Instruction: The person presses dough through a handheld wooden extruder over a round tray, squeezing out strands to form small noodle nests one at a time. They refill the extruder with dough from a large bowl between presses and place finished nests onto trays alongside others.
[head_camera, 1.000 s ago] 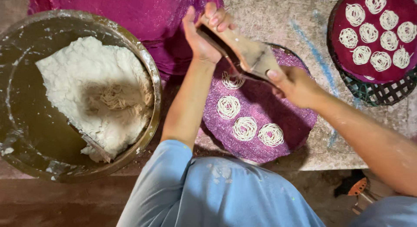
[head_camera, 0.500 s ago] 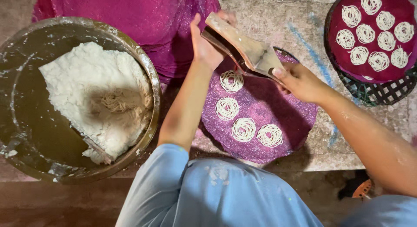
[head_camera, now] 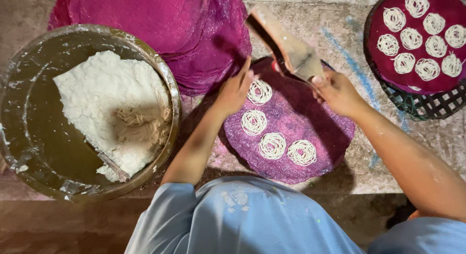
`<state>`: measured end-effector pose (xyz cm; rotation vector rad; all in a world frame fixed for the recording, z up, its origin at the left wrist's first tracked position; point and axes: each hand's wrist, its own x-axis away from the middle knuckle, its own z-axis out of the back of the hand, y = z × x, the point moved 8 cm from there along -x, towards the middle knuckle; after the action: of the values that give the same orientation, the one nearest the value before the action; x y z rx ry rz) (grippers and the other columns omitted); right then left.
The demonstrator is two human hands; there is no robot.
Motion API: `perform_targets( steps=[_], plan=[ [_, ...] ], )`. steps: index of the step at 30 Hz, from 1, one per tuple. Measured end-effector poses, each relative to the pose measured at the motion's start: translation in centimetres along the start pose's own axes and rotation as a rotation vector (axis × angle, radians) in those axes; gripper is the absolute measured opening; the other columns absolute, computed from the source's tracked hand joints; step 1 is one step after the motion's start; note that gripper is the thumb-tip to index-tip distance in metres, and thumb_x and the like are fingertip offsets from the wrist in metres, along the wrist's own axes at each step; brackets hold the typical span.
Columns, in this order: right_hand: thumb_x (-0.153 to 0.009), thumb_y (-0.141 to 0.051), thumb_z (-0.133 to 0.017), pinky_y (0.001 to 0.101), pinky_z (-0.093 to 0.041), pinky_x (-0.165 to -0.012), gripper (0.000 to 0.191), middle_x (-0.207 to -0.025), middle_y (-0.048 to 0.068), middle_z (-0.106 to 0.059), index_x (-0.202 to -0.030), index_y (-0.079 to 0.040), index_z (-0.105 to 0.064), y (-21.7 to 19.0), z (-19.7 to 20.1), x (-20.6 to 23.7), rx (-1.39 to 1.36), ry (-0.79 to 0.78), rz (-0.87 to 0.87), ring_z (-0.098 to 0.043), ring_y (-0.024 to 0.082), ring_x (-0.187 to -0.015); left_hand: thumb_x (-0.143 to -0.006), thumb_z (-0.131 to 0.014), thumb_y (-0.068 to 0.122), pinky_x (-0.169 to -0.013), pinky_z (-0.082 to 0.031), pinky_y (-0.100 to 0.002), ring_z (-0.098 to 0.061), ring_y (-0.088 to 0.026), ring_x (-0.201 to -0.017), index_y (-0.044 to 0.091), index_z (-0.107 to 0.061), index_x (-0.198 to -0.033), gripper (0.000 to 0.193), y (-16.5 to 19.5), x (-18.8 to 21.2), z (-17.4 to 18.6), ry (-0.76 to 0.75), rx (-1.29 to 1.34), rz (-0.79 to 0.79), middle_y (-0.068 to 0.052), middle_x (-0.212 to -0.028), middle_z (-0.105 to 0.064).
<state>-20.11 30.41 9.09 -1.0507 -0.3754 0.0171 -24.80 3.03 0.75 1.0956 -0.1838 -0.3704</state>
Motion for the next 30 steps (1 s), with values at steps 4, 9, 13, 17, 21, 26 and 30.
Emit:
perform_targets(
  steps=[4, 9, 13, 17, 21, 26, 30],
  plan=[
    [-0.103, -0.063, -0.046, 0.0314, -0.050, -0.063, 0.063, -0.076, 0.006, -0.064, -0.091, -0.004, -0.061, 0.8, 1.1, 1.1, -0.001, 0.010, -0.027, -0.061, 0.014, -0.067, -0.108, -0.045, 0.058, -0.098, -0.048, -0.045, -0.066, -0.030, -0.107, 0.003, -0.034, -0.163, 0.078, 2.6, -0.4, 1.6, 0.053, 0.411, -0.056, -0.021, -0.137, -0.070],
    [-0.094, -0.070, -0.032, 0.0324, -0.056, -0.061, 0.075, -0.071, 0.006, -0.071, -0.087, -0.005, -0.069, 1.0, -0.6, 3.1, -0.073, -0.303, -0.200, -0.068, 0.016, -0.063, -0.099, -0.036, 0.056, -0.112, -0.043, -0.045, -0.069, -0.027, -0.114, 0.002, -0.054, -0.138, 0.070, 6.4, -6.3, 0.0, -0.012, 1.871, 0.225, -0.014, -0.123, -0.073],
    [-0.100, -0.066, -0.033, 0.0350, -0.054, -0.061, 0.077, -0.069, 0.009, -0.069, -0.086, 0.001, -0.069, -0.3, 2.4, 2.8, -0.036, -0.174, -0.294, -0.065, 0.019, -0.060, -0.107, -0.043, 0.061, -0.098, -0.045, -0.043, -0.054, -0.019, -0.084, 0.013, -0.056, -0.096, 0.051, 12.5, -11.0, 0.0, -0.226, 1.979, -0.218, 0.000, -0.083, -0.052],
    [-0.104, -0.062, -0.036, 0.0361, -0.050, -0.061, 0.069, -0.068, 0.011, -0.064, -0.093, 0.000, -0.065, -2.6, 4.0, 0.8, 0.281, 0.041, -0.202, -0.060, 0.019, -0.061, -0.104, -0.043, 0.059, -0.086, -0.046, -0.040, -0.047, -0.016, -0.072, 0.017, -0.048, -0.083, 0.047, 11.4, -14.1, 0.4, -0.109, 1.939, -0.208, 0.004, -0.073, -0.042],
    [-0.101, -0.060, -0.037, 0.0357, -0.051, -0.059, 0.063, -0.067, 0.007, -0.064, -0.100, -0.004, -0.065, -3.1, 2.3, 0.4, 0.186, 0.041, -0.228, -0.061, 0.018, -0.059, -0.105, -0.042, 0.059, -0.080, -0.045, -0.037, -0.044, -0.014, -0.068, 0.018, -0.046, -0.079, 0.049, 10.2, -13.9, 0.2, -0.145, 1.958, -0.200, 0.005, -0.071, -0.041],
    [-0.103, -0.059, -0.036, 0.0383, -0.053, -0.062, 0.069, -0.066, 0.008, -0.065, -0.096, 0.001, -0.069, -4.2, 4.5, 1.0, 0.361, 0.007, -0.264, -0.062, 0.019, -0.059, -0.099, -0.043, 0.053, -0.077, -0.046, -0.039, -0.044, -0.015, -0.064, 0.018, -0.046, -0.074, 0.043, 9.5, -14.0, -1.7, 0.039, 1.964, -0.036, 0.005, -0.066, -0.040],
    [-0.102, -0.057, -0.038, 0.0378, -0.050, -0.062, 0.060, -0.066, 0.007, -0.063, -0.106, -0.005, -0.066, -5.3, 4.4, 0.1, 0.342, 0.116, -0.136, -0.061, 0.019, -0.060, -0.098, -0.041, 0.050, -0.076, -0.044, -0.039, -0.043, -0.016, -0.065, 0.017, -0.045, -0.074, 0.041, 10.3, -15.5, 0.1, 0.014, 1.911, -0.172, 0.004, -0.066, -0.039]
  ],
)
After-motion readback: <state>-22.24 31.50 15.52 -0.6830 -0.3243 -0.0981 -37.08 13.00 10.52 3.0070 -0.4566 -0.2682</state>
